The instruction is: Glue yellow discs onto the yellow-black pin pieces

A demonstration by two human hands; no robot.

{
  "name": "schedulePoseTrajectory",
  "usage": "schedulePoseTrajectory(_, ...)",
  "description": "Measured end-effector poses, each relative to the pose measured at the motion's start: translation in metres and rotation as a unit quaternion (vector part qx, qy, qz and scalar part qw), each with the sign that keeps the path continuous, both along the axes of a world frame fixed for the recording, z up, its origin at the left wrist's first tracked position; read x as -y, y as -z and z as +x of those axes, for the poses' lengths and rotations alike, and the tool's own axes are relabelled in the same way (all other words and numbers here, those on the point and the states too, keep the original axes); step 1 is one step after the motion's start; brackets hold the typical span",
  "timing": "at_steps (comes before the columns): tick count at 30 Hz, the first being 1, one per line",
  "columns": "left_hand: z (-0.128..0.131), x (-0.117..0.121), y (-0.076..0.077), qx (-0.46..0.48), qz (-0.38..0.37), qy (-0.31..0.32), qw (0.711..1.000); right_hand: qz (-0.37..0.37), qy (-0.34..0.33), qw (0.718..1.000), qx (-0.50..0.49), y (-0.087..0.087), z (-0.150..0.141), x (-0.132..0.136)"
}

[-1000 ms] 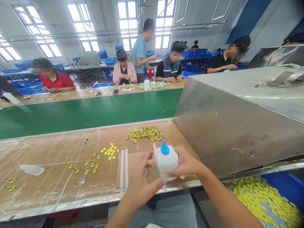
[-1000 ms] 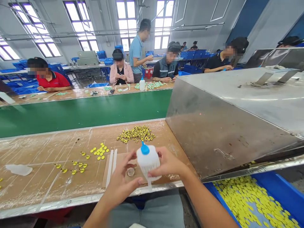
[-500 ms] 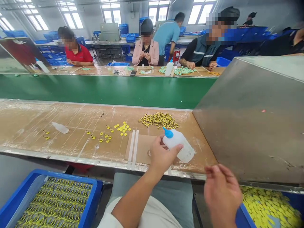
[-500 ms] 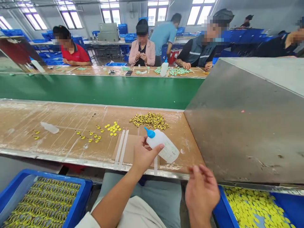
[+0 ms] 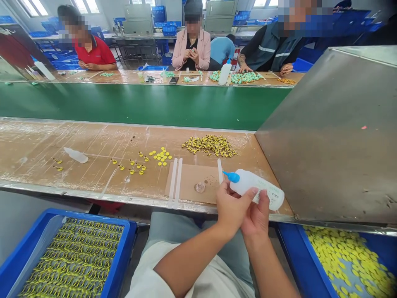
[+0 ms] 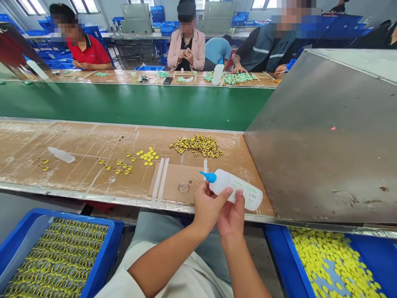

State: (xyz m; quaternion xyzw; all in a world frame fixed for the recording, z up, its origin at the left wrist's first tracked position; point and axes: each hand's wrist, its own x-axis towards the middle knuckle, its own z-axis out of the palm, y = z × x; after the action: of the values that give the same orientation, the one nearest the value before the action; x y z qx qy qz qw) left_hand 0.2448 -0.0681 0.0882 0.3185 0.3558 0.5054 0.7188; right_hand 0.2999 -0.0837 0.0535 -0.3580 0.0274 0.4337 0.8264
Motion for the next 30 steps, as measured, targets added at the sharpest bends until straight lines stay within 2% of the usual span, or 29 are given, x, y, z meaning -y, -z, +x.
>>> schedulePoseTrajectory(5, -0.009, 0.002, 0.017, -0.088, 0.047, 0.003, 0.995, -0.011, -0.047, 0.999, 0.005, 0.003, 0.001, -0.002)
schedulePoseTrajectory(9, -0.042, 0.016, 0.035, -0.198, 0.099, 0.011, 0.975, -0.035, -0.054, 0.998, 0.013, 0.004, 0.008, -0.002)
schedulePoseTrajectory(10, -0.056, 0.020, 0.041, -0.227, 0.133, 0.020, 0.965, -0.040, -0.057, 0.997, 0.015, 0.005, 0.010, -0.002)
schedulePoseTrajectory(12, -0.091, 0.022, 0.051, -0.267, 0.253, 0.063, 0.928, -0.050, -0.066, 0.996, 0.020, 0.005, 0.014, -0.003)
schedulePoseTrajectory(14, -0.130, 0.017, 0.060, -0.316, 0.347, 0.030, 0.883, -0.058, -0.074, 0.995, 0.030, 0.006, 0.016, -0.006)
schedulePoseTrajectory(16, -0.170, 0.001, 0.066, -0.389, 0.391, -0.026, 0.834, -0.062, -0.081, 0.994, 0.044, 0.007, 0.018, -0.010)
schedulePoseTrajectory(19, -0.217, -0.031, 0.072, -0.492, 0.402, -0.148, 0.758, -0.063, -0.084, 0.992, 0.069, 0.008, 0.018, -0.014)
schedulePoseTrajectory(22, -0.241, -0.059, 0.075, -0.553, 0.393, -0.208, 0.705, -0.070, -0.081, 0.990, 0.092, 0.010, 0.017, -0.018)
schedulePoseTrajectory(25, -0.246, -0.074, 0.079, -0.582, 0.373, -0.220, 0.688, -0.082, -0.081, 0.987, 0.113, 0.012, 0.017, -0.020)
schedulePoseTrajectory(30, -0.240, -0.077, 0.084, -0.600, 0.349, -0.234, 0.680, -0.097, -0.081, 0.984, 0.126, 0.014, 0.017, -0.021)
